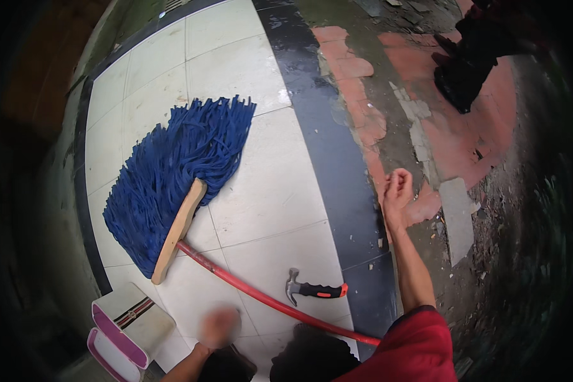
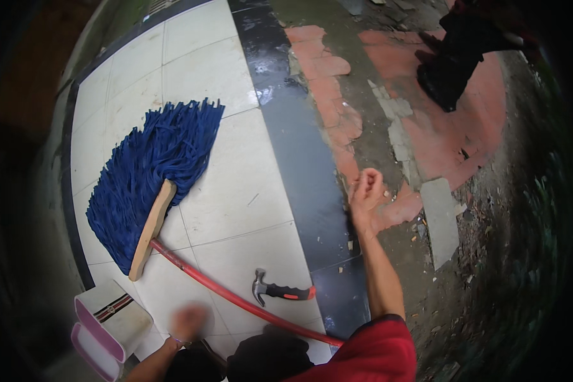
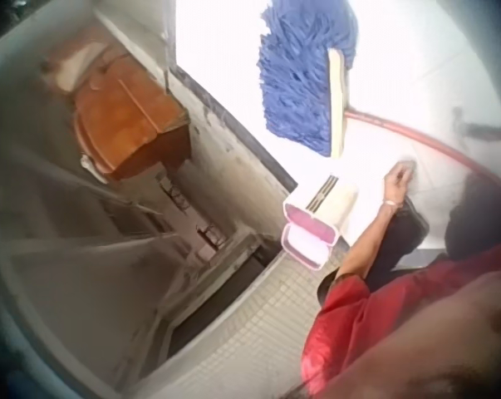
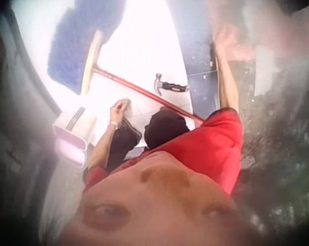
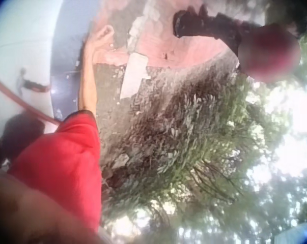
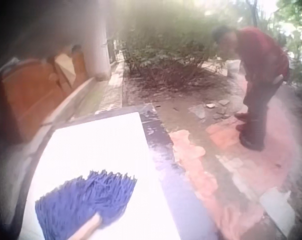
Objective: The person sits on a tiled floor and uses a hammer to drive nails into the wooden head of a blue string mop. They repeatedly position the mop head and strike it with the hammer to secure the blue strings to the wood.
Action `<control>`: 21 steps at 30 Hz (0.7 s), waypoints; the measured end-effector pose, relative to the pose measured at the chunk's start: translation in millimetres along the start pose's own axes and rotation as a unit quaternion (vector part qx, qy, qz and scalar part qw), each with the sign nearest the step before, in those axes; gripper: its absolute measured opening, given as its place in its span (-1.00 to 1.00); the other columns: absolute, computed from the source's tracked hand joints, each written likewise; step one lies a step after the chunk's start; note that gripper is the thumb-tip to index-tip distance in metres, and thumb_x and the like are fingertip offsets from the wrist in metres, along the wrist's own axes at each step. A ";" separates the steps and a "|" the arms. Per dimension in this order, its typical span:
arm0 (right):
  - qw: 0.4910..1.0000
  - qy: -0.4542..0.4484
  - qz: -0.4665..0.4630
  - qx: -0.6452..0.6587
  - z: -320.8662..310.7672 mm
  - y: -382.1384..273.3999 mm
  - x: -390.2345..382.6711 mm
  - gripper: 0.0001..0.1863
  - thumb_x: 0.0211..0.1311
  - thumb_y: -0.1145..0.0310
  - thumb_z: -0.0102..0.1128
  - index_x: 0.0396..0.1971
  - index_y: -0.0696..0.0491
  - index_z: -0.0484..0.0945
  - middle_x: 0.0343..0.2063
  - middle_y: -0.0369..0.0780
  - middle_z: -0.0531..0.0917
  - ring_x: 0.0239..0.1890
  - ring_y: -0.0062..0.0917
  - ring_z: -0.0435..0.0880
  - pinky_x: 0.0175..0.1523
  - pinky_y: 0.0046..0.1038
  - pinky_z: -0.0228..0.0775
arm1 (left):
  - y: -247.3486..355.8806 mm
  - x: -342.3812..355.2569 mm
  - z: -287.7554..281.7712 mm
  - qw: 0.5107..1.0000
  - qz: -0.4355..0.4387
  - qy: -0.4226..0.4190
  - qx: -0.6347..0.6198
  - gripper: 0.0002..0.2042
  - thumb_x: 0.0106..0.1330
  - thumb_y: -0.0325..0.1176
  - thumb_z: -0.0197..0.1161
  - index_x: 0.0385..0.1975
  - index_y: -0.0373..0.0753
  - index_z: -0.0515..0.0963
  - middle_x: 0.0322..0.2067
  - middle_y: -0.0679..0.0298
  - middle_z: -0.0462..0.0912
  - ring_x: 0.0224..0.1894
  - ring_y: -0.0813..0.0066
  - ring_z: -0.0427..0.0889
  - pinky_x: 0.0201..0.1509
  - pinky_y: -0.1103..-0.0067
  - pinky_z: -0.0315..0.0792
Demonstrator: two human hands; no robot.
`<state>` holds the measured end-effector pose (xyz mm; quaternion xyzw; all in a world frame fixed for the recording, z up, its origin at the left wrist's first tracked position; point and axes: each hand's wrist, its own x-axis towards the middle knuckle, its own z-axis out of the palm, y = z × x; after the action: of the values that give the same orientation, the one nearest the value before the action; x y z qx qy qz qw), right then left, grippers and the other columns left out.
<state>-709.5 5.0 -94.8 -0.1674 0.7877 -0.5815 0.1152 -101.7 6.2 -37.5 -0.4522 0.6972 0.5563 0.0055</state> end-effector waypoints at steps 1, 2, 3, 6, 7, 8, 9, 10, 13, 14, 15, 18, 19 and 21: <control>0.998 -0.032 -0.032 0.034 8.8 -18.4 -21.4 -0.87 0.46 0.41 0.04 -0.09 0.10 0.48 -0.43 -0.35 0.58 -0.37 -0.66 0.58 -0.30 -0.59 0.40 | 23.5 12.9 0.8 0.995 0.058 0.008 0.075 -0.80 0.41 -0.41 0.11 -0.07 -0.30 0.58 -0.19 0.15 0.65 -0.12 0.34 0.63 -0.04 0.42 0.52; 0.994 -0.061 -0.065 0.062 15.6 -32.2 -42.6 -0.84 0.45 0.42 0.07 -0.06 0.10 0.50 -0.43 -0.35 0.59 -0.37 -0.66 0.58 -0.31 -0.58 0.41 | 45.9 27.5 2.8 0.982 0.116 0.024 0.148 -0.81 0.39 -0.43 0.12 -0.08 -0.30 0.58 -0.20 0.13 0.65 -0.13 0.30 0.64 -0.05 0.40 0.52; 0.987 -0.136 -0.068 0.046 23.8 -41.9 -61.1 -0.82 0.43 0.45 0.07 -0.06 0.12 0.56 -0.40 -0.30 0.64 -0.34 -0.67 0.60 -0.27 -0.59 0.43 | 62.0 42.5 6.2 0.968 0.183 0.051 0.163 -0.81 0.36 -0.45 0.14 -0.10 -0.31 0.58 -0.21 0.12 0.65 -0.14 0.25 0.64 -0.06 0.37 0.52; 0.950 -0.216 -0.222 -0.041 70.5 -70.6 -87.9 -0.79 0.32 0.47 0.16 -0.07 0.09 0.61 -0.19 -0.09 0.69 -0.21 -0.15 0.67 -0.11 -0.29 0.52 | 102.9 86.8 17.9 0.934 0.258 0.094 0.230 -0.77 0.20 -0.50 0.24 -0.14 -0.33 0.57 -0.24 0.08 0.63 -0.18 0.08 0.61 -0.10 0.29 0.50; 0.948 -0.236 -0.206 -0.057 87.3 -65.2 -92.0 -0.77 0.32 0.47 0.14 -0.06 0.07 0.60 -0.20 -0.09 0.68 -0.23 -0.14 0.67 -0.13 -0.24 0.51 | 118.7 101.1 24.5 0.927 0.266 0.097 0.247 -0.75 0.17 -0.49 0.27 -0.14 -0.34 0.56 -0.23 0.06 0.63 -0.17 0.06 0.60 -0.10 0.28 0.49; 0.935 -0.259 -0.228 -0.079 102.0 -61.0 -95.3 -0.76 0.29 0.48 0.15 -0.06 0.07 0.60 -0.20 -0.08 0.67 -0.22 -0.13 0.67 -0.14 -0.22 0.51 | 132.1 109.0 32.6 0.931 0.246 0.096 0.251 -0.72 0.14 -0.48 0.29 -0.13 -0.34 0.56 -0.22 0.05 0.62 -0.15 0.04 0.59 -0.07 0.26 0.48; 0.917 -0.299 -0.223 -0.138 113.5 -62.1 -96.6 -0.76 0.27 0.46 0.15 -0.07 0.05 0.58 -0.28 -0.06 0.64 -0.25 -0.12 0.67 -0.15 -0.17 0.51 | 145.1 117.8 40.6 0.934 0.229 0.097 0.257 -0.69 0.11 -0.46 0.32 -0.12 -0.35 0.55 -0.20 0.03 0.61 -0.13 0.02 0.58 -0.05 0.24 0.47; 0.907 -0.310 -0.213 -0.188 123.9 -59.2 -98.9 -0.79 0.26 0.48 0.12 -0.10 0.06 0.56 -0.31 -0.06 0.63 -0.25 -0.11 0.67 -0.16 -0.15 0.52 | 153.2 123.9 48.4 0.935 0.215 0.100 0.263 -0.66 0.09 -0.44 0.34 -0.10 -0.35 0.54 -0.19 0.02 0.60 -0.11 0.01 0.57 -0.03 0.22 0.46; 0.898 -0.319 -0.197 -0.229 134.4 -55.4 -116.7 -0.85 0.23 0.53 0.05 -0.21 0.10 0.50 -0.33 -0.04 0.59 -0.25 -0.08 0.67 -0.18 -0.12 0.52 | 138.5 129.2 66.7 0.914 0.260 0.150 0.271 -0.95 0.25 -0.49 0.21 -0.36 -0.25 0.60 -0.40 0.10 0.64 -0.30 0.11 0.55 0.01 0.34 0.38; 0.899 -0.317 -0.199 -0.225 131.7 -54.8 -122.6 -0.86 0.22 0.55 0.03 -0.24 0.11 0.49 -0.33 -0.04 0.58 -0.24 -0.07 0.67 -0.18 -0.11 0.52 | 125.0 128.2 67.7 0.914 0.252 0.129 0.290 -0.95 0.26 -0.48 0.21 -0.37 -0.25 0.60 -0.42 0.11 0.64 -0.31 0.11 0.53 -0.01 0.35 0.37; 0.899 -0.322 -0.198 -0.224 127.9 -55.8 -127.9 -0.87 0.21 0.56 0.01 -0.25 0.12 0.48 -0.31 -0.03 0.58 -0.23 -0.08 0.67 -0.16 -0.11 0.51 | 106.4 125.5 63.5 0.912 0.243 0.112 0.309 -0.96 0.26 -0.48 0.21 -0.38 -0.25 0.59 -0.44 0.11 0.64 -0.33 0.12 0.52 -0.03 0.35 0.36; 0.895 -0.336 -0.188 -0.224 116.1 -54.2 -151.5 -0.87 0.19 0.59 -0.01 -0.28 0.14 0.47 -0.26 -0.03 0.56 -0.20 -0.09 0.66 -0.10 -0.12 0.50 | 103.7 120.4 62.3 0.919 0.241 0.091 0.300 -0.95 0.28 -0.47 0.19 -0.40 -0.25 0.58 -0.49 0.14 0.62 -0.37 0.14 0.49 -0.06 0.35 0.33; 0.894 -0.338 -0.187 -0.228 113.6 -52.0 -156.9 -0.87 0.19 0.59 -0.01 -0.28 0.15 0.47 -0.26 -0.03 0.56 -0.19 -0.09 0.66 -0.09 -0.12 0.50 | 112.5 121.6 62.3 0.934 0.211 0.076 0.277 -0.95 0.28 -0.47 0.19 -0.40 -0.25 0.58 -0.49 0.15 0.63 -0.36 0.14 0.49 -0.05 0.35 0.32; 0.894 -0.321 -0.207 -0.235 111.2 -47.5 -166.4 -0.92 0.18 0.56 0.02 -0.33 0.18 0.47 -0.26 -0.01 0.56 -0.24 -0.17 0.68 -0.15 -0.12 0.51 | 117.3 123.4 64.5 0.948 0.178 0.062 0.255 -0.94 0.29 -0.46 0.18 -0.40 -0.24 0.58 -0.49 0.17 0.63 -0.38 0.16 0.49 -0.03 0.37 0.30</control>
<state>-508.9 -39.2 -84.7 -0.5266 0.7691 -0.3045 0.1963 -281.3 -23.8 -34.6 -0.3376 0.8841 0.3224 -0.0216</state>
